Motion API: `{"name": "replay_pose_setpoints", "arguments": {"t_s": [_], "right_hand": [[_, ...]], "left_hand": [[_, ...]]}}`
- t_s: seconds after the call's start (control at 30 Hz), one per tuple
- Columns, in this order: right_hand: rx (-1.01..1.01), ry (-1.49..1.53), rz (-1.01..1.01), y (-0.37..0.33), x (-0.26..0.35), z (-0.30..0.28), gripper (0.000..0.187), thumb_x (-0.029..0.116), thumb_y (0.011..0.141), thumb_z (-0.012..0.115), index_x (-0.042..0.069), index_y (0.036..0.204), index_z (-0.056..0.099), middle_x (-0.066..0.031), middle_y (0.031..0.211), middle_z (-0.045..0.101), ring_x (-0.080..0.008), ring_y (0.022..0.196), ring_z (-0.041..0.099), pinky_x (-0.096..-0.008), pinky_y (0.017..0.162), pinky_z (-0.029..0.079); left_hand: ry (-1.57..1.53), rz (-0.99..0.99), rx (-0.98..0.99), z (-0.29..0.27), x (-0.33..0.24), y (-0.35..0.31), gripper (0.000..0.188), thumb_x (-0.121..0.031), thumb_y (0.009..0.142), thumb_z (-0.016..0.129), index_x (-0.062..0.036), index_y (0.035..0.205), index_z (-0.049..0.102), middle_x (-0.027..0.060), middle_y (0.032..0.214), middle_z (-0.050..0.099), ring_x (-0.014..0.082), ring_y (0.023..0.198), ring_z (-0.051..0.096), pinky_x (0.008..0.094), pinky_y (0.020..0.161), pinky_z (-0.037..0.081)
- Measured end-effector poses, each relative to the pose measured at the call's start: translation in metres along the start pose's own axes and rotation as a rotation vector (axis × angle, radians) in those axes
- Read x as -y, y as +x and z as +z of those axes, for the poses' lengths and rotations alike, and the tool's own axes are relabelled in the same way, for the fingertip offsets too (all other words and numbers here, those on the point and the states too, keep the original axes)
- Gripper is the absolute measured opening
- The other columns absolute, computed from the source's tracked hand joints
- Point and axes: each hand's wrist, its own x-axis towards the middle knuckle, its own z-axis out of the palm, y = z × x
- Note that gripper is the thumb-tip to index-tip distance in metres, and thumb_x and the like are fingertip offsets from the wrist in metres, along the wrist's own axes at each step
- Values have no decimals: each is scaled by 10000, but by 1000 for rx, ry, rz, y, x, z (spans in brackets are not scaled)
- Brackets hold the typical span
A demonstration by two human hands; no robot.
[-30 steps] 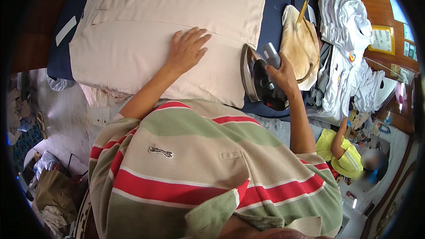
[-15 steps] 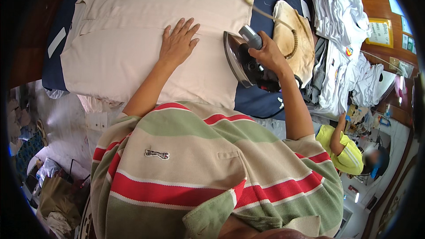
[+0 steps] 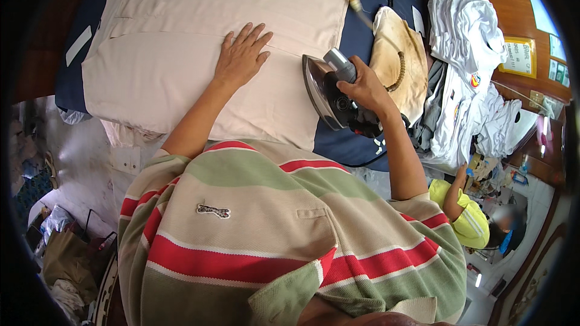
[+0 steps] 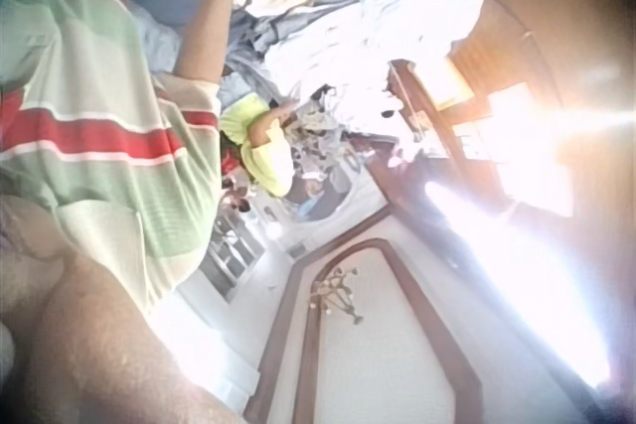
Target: The person irons a light-colored shirt on a blue padded surface using an iron, then picks up a tool to work on the collar area, and finally folds the garment.
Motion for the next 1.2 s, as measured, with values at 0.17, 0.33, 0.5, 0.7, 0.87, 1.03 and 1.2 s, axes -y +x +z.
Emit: {"name": "replay_pose_setpoints", "arguments": {"t_s": [0.17,0.33,0.5,0.7,0.87,1.03,1.2], "right_hand": [[-20,77,77,-28,-16,-25,628,226,726,656,-45,1248,435,-156,889,604,-212,750,591,-329,670,473],[-258,292,149,-51,-49,-73,566,180,753,634,-34,1239,437,-89,795,577,-156,587,568,-291,510,465],[-198,277,63,-28,-55,-111,473,220,759,627,8,1145,454,-42,730,521,-132,514,534,-273,461,452],[-253,311,-48,-40,-21,-123,417,223,772,605,18,1103,454,-44,721,515,-118,526,535,-260,475,455],[-273,352,-127,-37,-3,-125,482,208,776,622,-16,1158,432,-40,697,525,-111,536,540,-255,481,456],[-304,163,-8,3,-68,-134,658,186,777,630,-54,1312,331,-46,699,531,-127,505,527,-266,458,441],[-422,184,138,51,-165,-156,334,219,771,637,29,1005,495,-27,657,507,-119,475,501,-270,435,428]], "left_hand": [[32,11,-116,12,-6,-2,491,-306,868,520,-206,1339,427,38,1435,343,235,1344,267,530,1047,225],[-121,406,-69,52,-87,-43,503,-362,793,581,-197,1263,507,91,1373,409,295,1311,304,580,994,260],[-144,570,34,42,-134,-81,548,-482,846,504,-168,1295,475,102,1339,426,257,1265,352,496,1016,285],[-38,433,129,23,-137,-90,350,-371,801,547,-131,1053,576,54,962,588,211,915,568,414,855,389],[-28,531,14,55,-136,-88,196,-216,766,556,-142,936,617,-3,794,592,173,746,579,353,755,413],[-456,593,-74,44,-142,-72,173,-181,796,541,-166,945,629,-22,838,605,148,805,581,369,776,414],[-533,701,-55,37,-112,-77,220,-200,824,531,-181,1020,630,-29,980,628,137,926,587,376,851,412]]}}
